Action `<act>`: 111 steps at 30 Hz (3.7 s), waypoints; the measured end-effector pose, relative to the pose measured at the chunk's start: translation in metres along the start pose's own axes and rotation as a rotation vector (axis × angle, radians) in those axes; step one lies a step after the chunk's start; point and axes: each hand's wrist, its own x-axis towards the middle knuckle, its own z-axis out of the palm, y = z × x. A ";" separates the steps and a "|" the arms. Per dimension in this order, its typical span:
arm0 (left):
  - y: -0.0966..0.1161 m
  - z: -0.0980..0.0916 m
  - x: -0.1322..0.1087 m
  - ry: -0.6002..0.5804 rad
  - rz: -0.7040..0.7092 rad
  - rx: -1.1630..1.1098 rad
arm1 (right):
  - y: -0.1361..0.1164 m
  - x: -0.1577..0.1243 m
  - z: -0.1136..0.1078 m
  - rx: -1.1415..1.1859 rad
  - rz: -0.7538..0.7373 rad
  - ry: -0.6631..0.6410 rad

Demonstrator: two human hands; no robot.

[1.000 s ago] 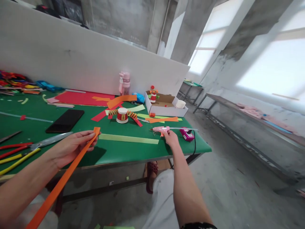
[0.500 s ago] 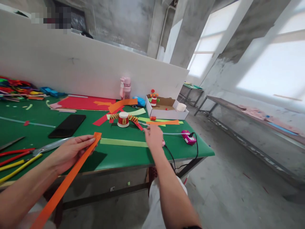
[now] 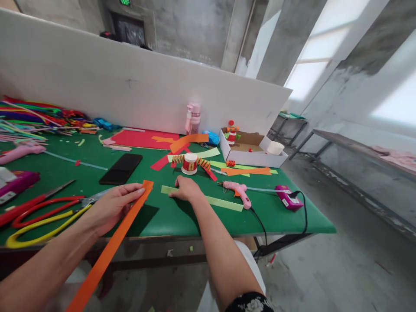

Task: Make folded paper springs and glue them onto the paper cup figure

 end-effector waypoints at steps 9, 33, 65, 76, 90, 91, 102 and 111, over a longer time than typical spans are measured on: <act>0.015 -0.014 0.002 0.070 0.192 0.018 | -0.038 -0.038 -0.012 0.392 -0.093 0.212; -0.005 0.011 -0.015 0.083 0.307 0.365 | -0.026 -0.094 0.013 1.101 -0.167 -0.025; 0.003 -0.003 -0.012 -0.015 0.186 0.509 | -0.035 -0.084 0.014 0.899 -0.150 0.084; 0.004 0.000 -0.028 -0.067 0.049 0.404 | -0.042 -0.081 0.018 0.831 -0.080 0.098; 0.000 -0.002 -0.026 -0.099 0.088 0.369 | -0.043 -0.079 0.015 0.772 -0.063 0.106; -0.001 -0.002 -0.026 -0.106 0.087 0.365 | -0.044 -0.079 0.015 0.771 -0.063 0.104; -0.003 -0.004 -0.024 -0.100 0.121 0.397 | -0.042 -0.079 0.016 0.851 -0.056 0.088; -0.003 0.002 -0.025 -0.066 0.169 0.406 | -0.040 -0.077 0.020 0.878 -0.050 0.064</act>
